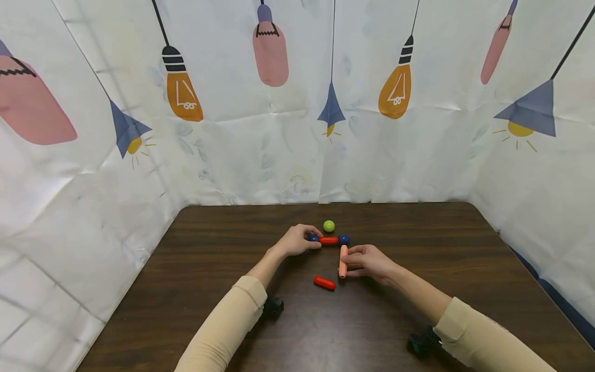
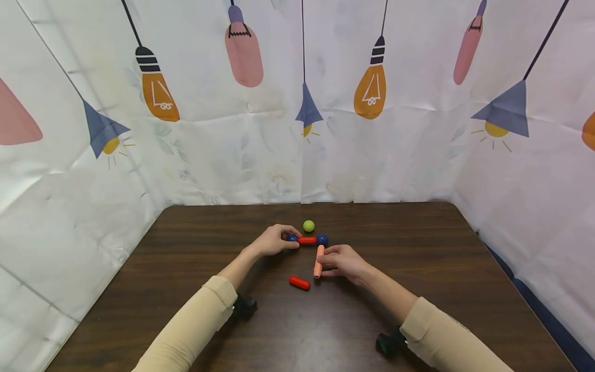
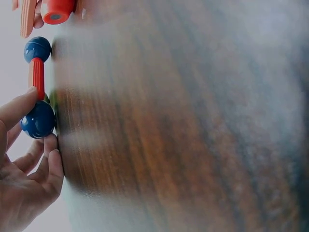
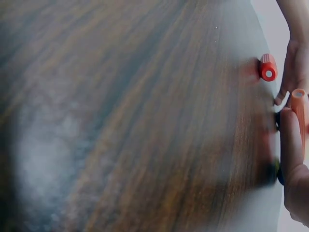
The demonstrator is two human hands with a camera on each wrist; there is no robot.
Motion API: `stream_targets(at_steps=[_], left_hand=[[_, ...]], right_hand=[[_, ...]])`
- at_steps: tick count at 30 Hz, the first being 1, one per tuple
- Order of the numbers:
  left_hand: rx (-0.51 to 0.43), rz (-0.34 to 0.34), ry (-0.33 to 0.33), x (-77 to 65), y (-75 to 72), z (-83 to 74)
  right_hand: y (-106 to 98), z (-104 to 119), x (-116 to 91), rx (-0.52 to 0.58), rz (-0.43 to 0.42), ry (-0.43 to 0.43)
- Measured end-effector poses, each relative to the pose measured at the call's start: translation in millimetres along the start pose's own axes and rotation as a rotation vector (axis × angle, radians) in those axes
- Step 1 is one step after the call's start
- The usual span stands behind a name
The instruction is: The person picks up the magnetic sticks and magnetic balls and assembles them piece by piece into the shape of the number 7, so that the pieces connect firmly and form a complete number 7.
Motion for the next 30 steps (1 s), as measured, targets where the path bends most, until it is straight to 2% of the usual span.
stream_targets(at_steps=[11, 24, 30], left_hand=[[0.020, -0.002, 0.000, 1.5, 1.2, -0.5], [0.000, -0.003, -0.009, 1.0, 0.4, 0.0], [0.005, 0.000, -0.011, 0.9, 0.2, -1.0]], right_hand=[[-1, 0, 5, 0.010, -0.025, -0.002], [2, -2, 13, 0.032, -0.048, 0.022], [3, -2, 14, 0.052, -0.039, 0.029]])
Point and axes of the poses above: each hand's wrist, its own x-axis towards the middle knuckle, its own y-axis out of the palm, z = x × y, the point moved 9 cm from there along x, towards the middle knuckle, and after that the axes turned 10 degrees about -z, right-handed, at the moved point
